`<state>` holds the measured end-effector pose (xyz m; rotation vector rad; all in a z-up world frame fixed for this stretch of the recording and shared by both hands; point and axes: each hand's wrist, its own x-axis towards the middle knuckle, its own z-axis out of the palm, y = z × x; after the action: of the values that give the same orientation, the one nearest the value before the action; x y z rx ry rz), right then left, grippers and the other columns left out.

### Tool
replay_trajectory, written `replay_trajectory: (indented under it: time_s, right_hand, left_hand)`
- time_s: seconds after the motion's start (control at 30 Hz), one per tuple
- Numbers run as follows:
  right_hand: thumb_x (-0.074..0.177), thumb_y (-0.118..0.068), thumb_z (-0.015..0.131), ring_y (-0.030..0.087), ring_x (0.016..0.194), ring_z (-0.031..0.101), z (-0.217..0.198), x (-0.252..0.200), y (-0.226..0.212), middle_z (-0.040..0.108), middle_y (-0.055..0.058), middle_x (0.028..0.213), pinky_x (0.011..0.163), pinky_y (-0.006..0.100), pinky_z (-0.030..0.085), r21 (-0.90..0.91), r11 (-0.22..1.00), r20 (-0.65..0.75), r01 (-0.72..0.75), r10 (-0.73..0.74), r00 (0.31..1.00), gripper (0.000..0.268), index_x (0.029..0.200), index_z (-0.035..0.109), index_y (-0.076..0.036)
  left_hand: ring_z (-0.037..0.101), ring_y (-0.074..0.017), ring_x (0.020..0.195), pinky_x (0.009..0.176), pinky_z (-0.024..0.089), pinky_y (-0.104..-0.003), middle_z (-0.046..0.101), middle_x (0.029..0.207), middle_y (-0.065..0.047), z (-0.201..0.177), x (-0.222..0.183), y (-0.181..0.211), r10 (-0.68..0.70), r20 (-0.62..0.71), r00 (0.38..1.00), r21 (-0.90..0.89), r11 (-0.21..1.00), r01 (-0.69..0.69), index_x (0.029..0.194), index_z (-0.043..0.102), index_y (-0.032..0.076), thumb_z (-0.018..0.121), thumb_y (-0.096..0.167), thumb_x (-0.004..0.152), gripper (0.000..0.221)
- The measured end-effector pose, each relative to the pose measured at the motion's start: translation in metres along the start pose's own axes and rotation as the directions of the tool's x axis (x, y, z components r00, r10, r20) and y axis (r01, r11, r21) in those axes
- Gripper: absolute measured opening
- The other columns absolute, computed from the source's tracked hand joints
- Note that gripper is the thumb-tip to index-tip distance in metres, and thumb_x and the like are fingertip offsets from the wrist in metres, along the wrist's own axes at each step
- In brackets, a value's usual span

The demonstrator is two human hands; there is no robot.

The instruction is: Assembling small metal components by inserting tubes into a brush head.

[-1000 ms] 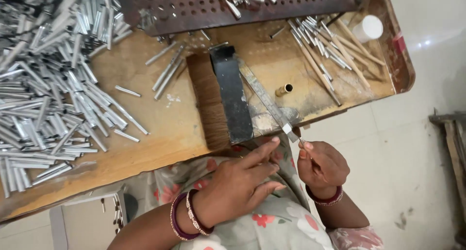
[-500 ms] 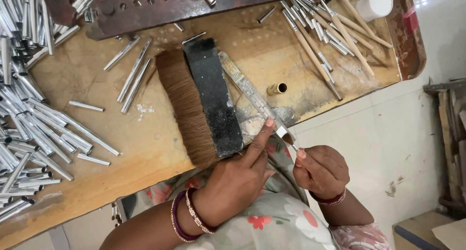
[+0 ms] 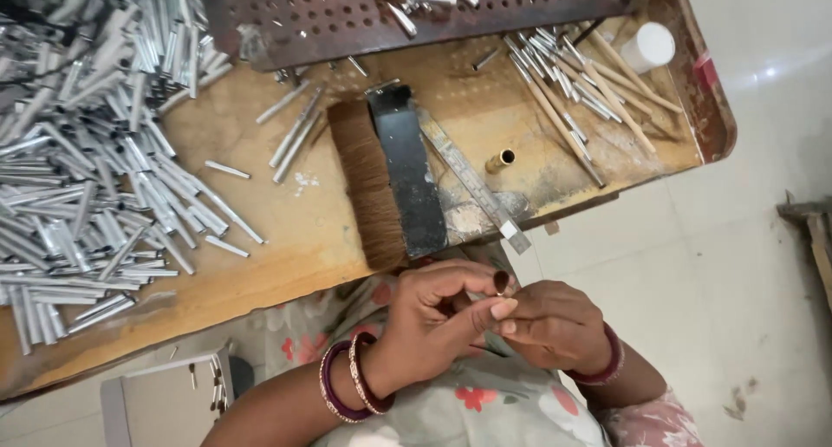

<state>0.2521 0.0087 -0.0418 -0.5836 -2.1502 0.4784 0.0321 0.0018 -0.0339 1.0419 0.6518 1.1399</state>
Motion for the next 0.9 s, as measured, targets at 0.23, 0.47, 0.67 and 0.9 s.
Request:
replay_trajectory:
  time_s: [0.23,0.47,0.67,0.9]
  right_hand:
    - [0.083,-0.011,0.081,0.025,0.089,0.078,0.001,0.051,-0.022,0.076,0.016,0.109,0.077,0.03,0.06,0.123,0.929,0.044,-0.35,0.347,0.937,0.026,0.105,0.073,-0.002]
    - [0.084,-0.011,0.081,0.017,0.077,0.078,0.009,0.088,-0.018,0.077,0.011,0.093,0.066,0.025,0.061,0.048,0.951,0.088,-0.306,0.301,0.95,0.017,0.097,0.074,-0.003]
    - [0.082,-0.008,0.08,0.016,0.075,0.077,0.012,0.099,-0.022,0.077,0.012,0.093,0.064,0.025,0.06,0.01,0.966,0.117,-0.258,0.255,0.96,0.017,0.098,0.075,-0.004]
    - [0.096,-0.015,0.078,0.023,0.071,0.07,-0.015,0.163,0.01,0.079,0.01,0.099,0.062,0.034,0.051,-0.629,0.776,0.033,-0.051,0.092,0.995,0.008,0.097,0.074,-0.008]
  left_hand:
    - [0.067,-0.0062,0.094,0.079,0.055,-0.022,0.075,0.115,-0.012,-0.012,-0.003,0.009,0.262,-0.075,0.962,0.078,0.963,-0.256,0.102,0.071,-0.001,0.079,0.007,0.097,0.012]
    - [0.071,-0.0088,0.09,0.076,0.059,-0.024,0.077,0.11,-0.012,-0.027,-0.003,0.039,0.19,-0.154,0.97,0.063,0.981,-0.182,0.106,0.074,-0.003,0.079,0.007,0.093,0.016]
    - [0.073,-0.0107,0.088,0.077,0.06,-0.025,0.079,0.102,-0.012,-0.032,-0.007,0.03,0.206,-0.189,0.96,0.046,0.978,-0.201,0.104,0.077,-0.004,0.077,0.003,0.098,0.01]
    - [0.073,-0.0175,0.108,0.08,0.062,-0.027,0.058,0.147,-0.016,-0.062,-0.013,0.059,0.473,-0.385,0.793,0.352,0.869,-0.347,0.144,0.057,0.003,0.081,0.021,0.091,0.061]
